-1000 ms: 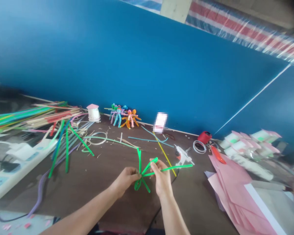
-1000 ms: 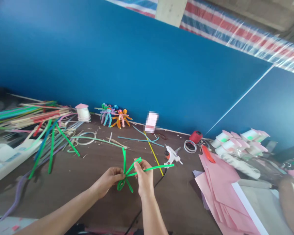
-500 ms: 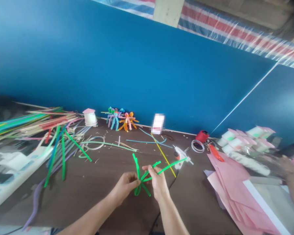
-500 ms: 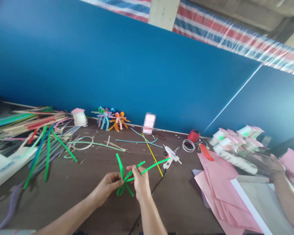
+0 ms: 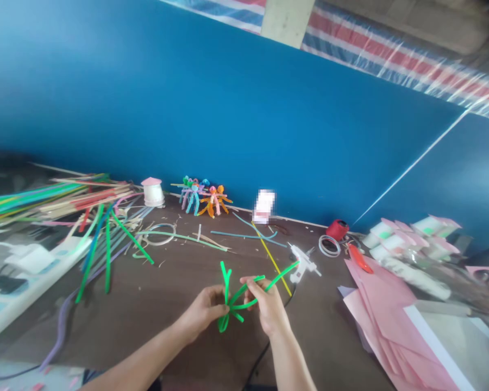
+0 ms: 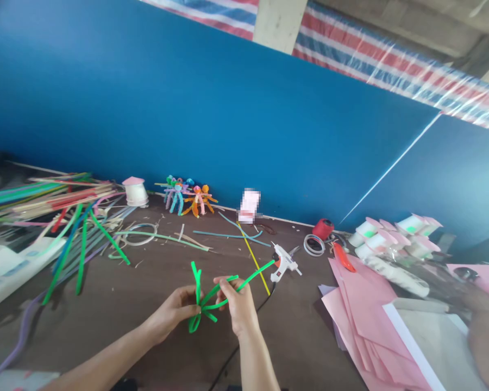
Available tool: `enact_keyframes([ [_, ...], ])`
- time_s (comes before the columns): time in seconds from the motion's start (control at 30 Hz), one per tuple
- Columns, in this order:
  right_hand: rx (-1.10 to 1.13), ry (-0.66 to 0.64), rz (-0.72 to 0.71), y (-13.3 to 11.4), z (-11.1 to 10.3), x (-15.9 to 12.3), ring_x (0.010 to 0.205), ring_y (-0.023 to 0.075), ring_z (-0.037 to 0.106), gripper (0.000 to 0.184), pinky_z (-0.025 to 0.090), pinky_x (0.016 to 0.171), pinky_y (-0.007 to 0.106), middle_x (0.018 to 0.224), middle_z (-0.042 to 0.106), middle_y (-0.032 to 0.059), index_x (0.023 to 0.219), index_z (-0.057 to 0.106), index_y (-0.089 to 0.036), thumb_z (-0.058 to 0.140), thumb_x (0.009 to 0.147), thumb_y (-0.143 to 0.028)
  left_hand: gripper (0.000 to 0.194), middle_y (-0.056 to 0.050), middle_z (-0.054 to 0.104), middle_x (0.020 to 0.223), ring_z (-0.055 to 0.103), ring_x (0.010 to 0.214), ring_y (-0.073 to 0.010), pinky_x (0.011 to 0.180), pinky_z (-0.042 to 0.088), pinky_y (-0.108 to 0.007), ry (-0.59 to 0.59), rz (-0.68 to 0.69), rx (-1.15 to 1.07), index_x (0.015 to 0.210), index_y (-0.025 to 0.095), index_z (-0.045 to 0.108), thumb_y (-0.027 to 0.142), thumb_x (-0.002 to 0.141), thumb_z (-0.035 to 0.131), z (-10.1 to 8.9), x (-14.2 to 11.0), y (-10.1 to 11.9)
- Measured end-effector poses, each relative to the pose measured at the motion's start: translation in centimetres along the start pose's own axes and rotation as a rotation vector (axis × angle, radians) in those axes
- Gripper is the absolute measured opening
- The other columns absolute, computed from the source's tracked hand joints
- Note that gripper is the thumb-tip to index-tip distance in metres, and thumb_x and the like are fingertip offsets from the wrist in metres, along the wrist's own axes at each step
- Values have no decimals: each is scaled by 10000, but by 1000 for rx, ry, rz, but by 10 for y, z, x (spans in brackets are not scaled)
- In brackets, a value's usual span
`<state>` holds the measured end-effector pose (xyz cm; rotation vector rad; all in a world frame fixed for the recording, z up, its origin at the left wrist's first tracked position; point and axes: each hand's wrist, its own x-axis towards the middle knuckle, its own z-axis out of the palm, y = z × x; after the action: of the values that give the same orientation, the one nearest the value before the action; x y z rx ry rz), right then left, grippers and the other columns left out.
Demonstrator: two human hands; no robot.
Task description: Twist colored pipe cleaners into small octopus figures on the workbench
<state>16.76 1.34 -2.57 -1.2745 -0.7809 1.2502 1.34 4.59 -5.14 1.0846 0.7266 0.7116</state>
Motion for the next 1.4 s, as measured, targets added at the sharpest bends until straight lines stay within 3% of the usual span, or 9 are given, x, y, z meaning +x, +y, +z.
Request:
enact_keyframes([
  [0.13, -78, 8, -14, 1, 3, -3, 437, 76, 454, 291, 310, 365, 162, 492, 476, -34, 765, 679, -128, 645, 653, -394, 240, -42, 641, 750, 580, 718, -167, 613, 400, -235, -44, -74, -89, 815, 134, 604, 191, 587, 654, 4, 2, 10],
  [0.37, -135, -138, -38, 3, 6, -5, 431, 104, 509, 299, 335, 403, 189, 467, 515, -28, 858, 650, -111, 602, 711, -366, 248, -3, 575, 554, 508, 523, -95, 528, 373, -196, -40, -194, -137, 676, 117, 599, 360, 653, 641, 15, 6, 21],
  [0.57, 21, -150, -93, -2, -3, -11, 511, 102, 528, 493, 347, 392, 176, 675, 570, -12, 1085, 540, -179, 663, 656, -387, 236, 8, 559, 553, 485, 502, -69, 507, 348, -177, -28, -166, -251, 631, 128, 531, 325, 644, 660, 16, 6, 16],
  [0.67, 220, 33, -167, -2, -18, -7, 483, 73, 480, 464, 350, 375, 177, 728, 539, -10, 1061, 546, -184, 606, 690, -457, 223, 13, 569, 603, 489, 499, -63, 503, 345, -177, 2, -161, -322, 675, 145, 512, 293, 632, 674, 14, 6, 15],
  [0.8, 280, 535, -326, -13, -38, -7, 501, 67, 480, 368, 394, 439, 196, 753, 527, -9, 1025, 552, -185, 571, 738, -413, 237, 33, 544, 568, 477, 488, -60, 499, 343, -180, 76, -89, -360, 687, 151, 508, 257, 601, 701, 12, 8, 17],
  [0.97, -261, 937, -950, -55, -42, -36, 798, 141, 519, 321, 426, 689, 277, 927, 533, 44, 1061, 533, -196, 600, 747, -218, 220, 32, 537, 552, 476, 506, -66, 510, 353, -193, 122, -22, -338, 658, 148, 502, 243, 611, 694, 13, 10, 22],
  [1.07, -799, 673, -1215, -71, -28, -49, 769, 164, 533, 168, 418, 712, 318, 812, 584, 46, 887, 613, -183, 582, 742, -103, 238, 33, 541, 563, 480, 505, -72, 509, 364, -205, 155, -24, -328, 705, 148, 529, 249, 586, 708, 18, 9, 24],
  [1.17, -1140, 300, -1144, -66, -11, -42, 736, 164, 535, 171, 400, 738, 346, 764, 601, 36, 898, 622, -201, 538, 779, -112, 264, 31, 532, 545, 465, 478, -69, 490, 358, -205, 151, -47, -288, 749, 128, 572, 268, 573, 709, 25, 6, 27],
  [1.4, -1270, 230, -1022, -27, -1, -11, 767, 181, 509, 203, 382, 727, 350, 816, 592, 62, 930, 615, -196, 445, 835, -142, 253, 34, 514, 538, 431, 431, -60, 416, 330, -190, 184, -162, -322, 713, 136, 555, 337, 602, 661, 30, 0, 29],
])
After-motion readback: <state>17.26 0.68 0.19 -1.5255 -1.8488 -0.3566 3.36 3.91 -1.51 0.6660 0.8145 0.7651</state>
